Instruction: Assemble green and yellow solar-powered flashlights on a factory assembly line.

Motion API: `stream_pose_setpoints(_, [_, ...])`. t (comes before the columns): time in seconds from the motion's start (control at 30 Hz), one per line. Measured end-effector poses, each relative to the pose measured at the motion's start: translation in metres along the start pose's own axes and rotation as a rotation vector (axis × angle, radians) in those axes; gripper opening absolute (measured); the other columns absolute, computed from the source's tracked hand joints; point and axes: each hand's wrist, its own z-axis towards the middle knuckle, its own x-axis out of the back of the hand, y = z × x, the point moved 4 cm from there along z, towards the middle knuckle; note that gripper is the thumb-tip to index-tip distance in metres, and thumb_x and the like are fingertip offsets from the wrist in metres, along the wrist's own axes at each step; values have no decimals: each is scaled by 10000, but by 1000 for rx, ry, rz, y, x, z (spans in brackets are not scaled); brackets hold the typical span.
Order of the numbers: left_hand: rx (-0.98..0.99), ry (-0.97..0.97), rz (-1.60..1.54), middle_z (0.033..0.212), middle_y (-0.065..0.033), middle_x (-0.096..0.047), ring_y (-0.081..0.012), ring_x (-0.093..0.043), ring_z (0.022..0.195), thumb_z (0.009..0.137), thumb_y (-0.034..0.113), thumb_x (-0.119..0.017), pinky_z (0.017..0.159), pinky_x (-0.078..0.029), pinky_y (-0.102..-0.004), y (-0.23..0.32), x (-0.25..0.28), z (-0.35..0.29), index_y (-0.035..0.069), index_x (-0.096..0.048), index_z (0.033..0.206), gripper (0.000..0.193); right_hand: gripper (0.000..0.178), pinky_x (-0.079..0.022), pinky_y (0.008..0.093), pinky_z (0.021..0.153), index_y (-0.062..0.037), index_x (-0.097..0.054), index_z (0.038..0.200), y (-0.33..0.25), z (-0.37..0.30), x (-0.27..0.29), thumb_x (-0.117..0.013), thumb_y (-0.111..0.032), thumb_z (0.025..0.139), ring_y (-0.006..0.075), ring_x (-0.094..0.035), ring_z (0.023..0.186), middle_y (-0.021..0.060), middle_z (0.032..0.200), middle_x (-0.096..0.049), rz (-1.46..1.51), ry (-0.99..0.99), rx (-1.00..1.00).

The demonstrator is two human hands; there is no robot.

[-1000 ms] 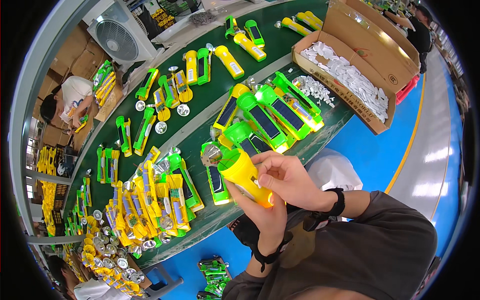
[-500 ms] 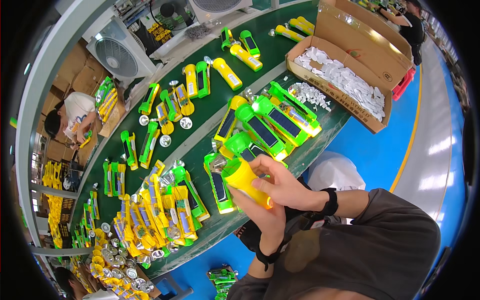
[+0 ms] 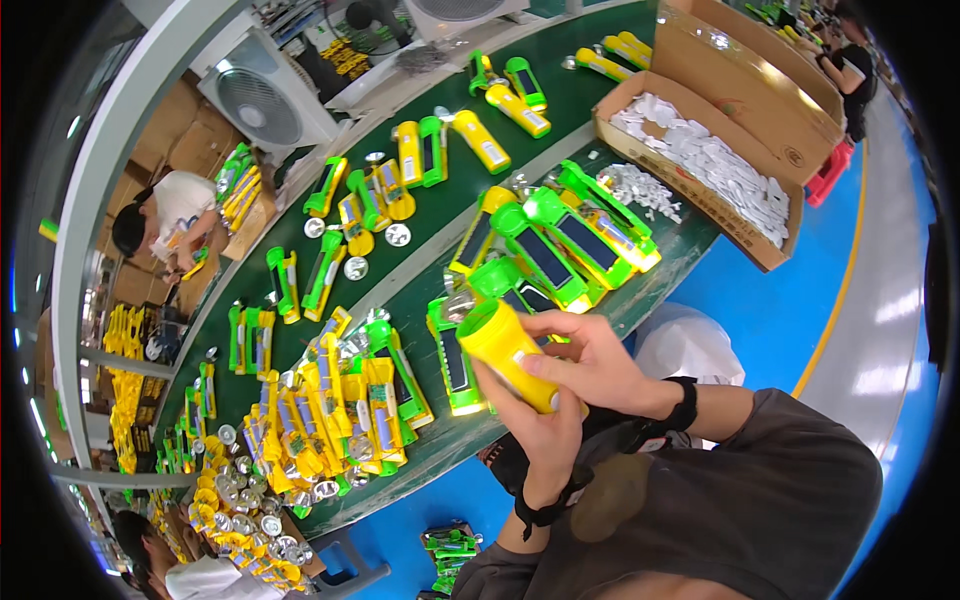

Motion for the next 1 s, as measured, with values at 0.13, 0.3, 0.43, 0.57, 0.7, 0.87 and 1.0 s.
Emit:
stream_pose_setpoints(0.13, [118,-18,-75,1293,-140,-403,-222,-522,1089,693,-54,-713,881,-467,-339,11,16,23,10,-164,1406,902,380,-468,302,882,-12,-542,1208,-22,8,35,-587,-23,831,167,-543,1085,94,1192,-562,-94,-40,71])
stream_pose_setpoints(0.3, [88,221,360,1090,-143,-551,-222,-575,943,689,25,-757,815,-490,-339,-42,149,130,15,-367,1265,696,357,-464,310,877,27,-548,1165,-79,55,155,-599,-177,876,156,-569,1001,98,1107,-599,-627,181,216])
stream_pose_setpoints(0.43, [-19,244,677,1067,-150,-588,-211,-568,947,720,105,-742,823,-469,-352,-23,279,249,-42,-502,1152,515,273,-457,251,665,7,-634,947,-103,151,284,-641,-248,850,118,-571,736,59,799,-629,-774,201,211])
stream_pose_setpoints(0.57, [0,169,726,1081,-217,-590,-333,-570,949,786,192,-667,853,-441,-402,-37,435,320,-77,-518,1144,472,410,-460,330,534,59,-614,783,-113,254,366,-655,-347,744,220,-570,558,148,657,-588,-1340,433,-21])
stream_pose_setpoints(0.7, [10,402,1357,1047,-221,-592,-315,-578,953,814,199,-610,838,-446,-410,-82,524,384,-62,-493,1199,480,457,-503,386,705,38,-631,882,-114,306,430,-692,-363,671,295,-634,798,187,819,-645,-1603,618,-118])
stream_pose_setpoints(0.87, [68,317,1441,1089,-227,-571,-327,-567,981,825,241,-592,846,-448,-422,-85,498,474,-62,-461,1227,521,581,-502,379,777,-47,-632,1067,-90,356,450,-784,-342,590,286,-634,920,128,985,-666,-1717,357,-539])
stream_pose_setpoints(1.0, [97,248,1474,1122,-232,-554,-337,-558,1004,834,275,-578,853,-450,-433,-93,464,521,-62,-435,1250,554,468,-491,396,794,-21,-665,968,-58,375,476,-733,-359,651,296,-630,917,162,948,-665,-1858,324,-514])
